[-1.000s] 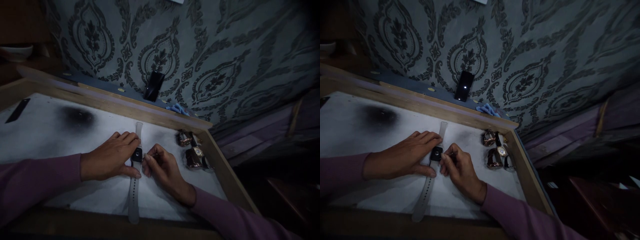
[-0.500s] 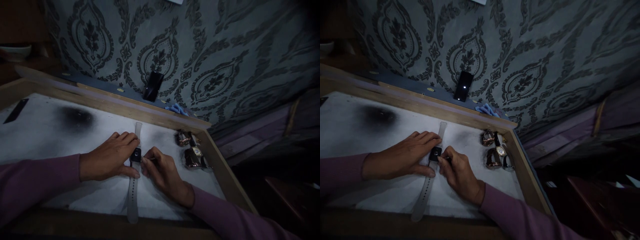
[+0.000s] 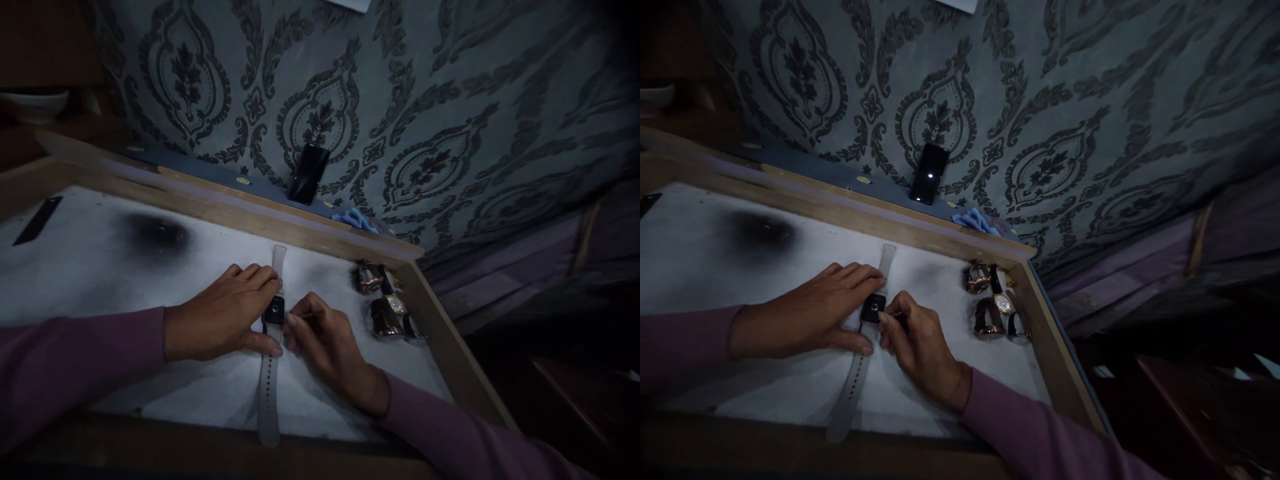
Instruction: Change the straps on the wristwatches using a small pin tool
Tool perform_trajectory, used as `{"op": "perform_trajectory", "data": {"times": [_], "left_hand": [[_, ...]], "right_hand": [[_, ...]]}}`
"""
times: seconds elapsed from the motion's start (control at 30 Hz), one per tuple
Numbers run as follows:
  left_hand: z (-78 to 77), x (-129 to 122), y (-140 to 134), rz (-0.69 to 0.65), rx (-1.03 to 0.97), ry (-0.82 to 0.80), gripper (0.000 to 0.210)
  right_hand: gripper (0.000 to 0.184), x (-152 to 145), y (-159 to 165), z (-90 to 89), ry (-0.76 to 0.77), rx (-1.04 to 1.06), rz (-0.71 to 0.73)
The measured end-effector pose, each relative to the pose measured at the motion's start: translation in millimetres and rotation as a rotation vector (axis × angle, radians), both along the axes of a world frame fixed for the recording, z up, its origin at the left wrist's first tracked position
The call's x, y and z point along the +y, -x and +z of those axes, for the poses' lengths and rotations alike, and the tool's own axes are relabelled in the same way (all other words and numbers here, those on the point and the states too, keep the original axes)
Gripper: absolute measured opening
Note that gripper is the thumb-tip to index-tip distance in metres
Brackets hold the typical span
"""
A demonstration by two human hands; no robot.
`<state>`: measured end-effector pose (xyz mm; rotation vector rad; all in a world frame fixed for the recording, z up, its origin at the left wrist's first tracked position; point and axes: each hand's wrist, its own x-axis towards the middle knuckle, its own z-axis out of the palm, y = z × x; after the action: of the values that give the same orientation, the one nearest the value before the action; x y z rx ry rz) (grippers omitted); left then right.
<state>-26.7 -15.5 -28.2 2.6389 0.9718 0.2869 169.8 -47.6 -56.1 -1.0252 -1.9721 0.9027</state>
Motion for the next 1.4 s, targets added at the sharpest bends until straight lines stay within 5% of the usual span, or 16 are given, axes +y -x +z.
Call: {"op": "perform_trajectory", "data": {"times": [0.27, 0.73, 1.4], "left_hand": [[-1.6, 0.5, 0.0, 0.005, -0.004, 0.008, 0.056], [-1.2, 0.4, 0.3, -0.004, -0.027, -0.004, 0.057], [-1.7, 0.5, -0.2, 0.003, 0.008, -0.004, 0.058]], "right_hand": [[0.016, 0.3, 0.9, 4.2, -0.104, -0.104, 0.026], [0.026, 1.0, 1.5, -2.0, 0.095, 0.06, -0.015], [0.016, 0.7, 2.9, 3.2, -0.088, -0.071, 0.032]]}}
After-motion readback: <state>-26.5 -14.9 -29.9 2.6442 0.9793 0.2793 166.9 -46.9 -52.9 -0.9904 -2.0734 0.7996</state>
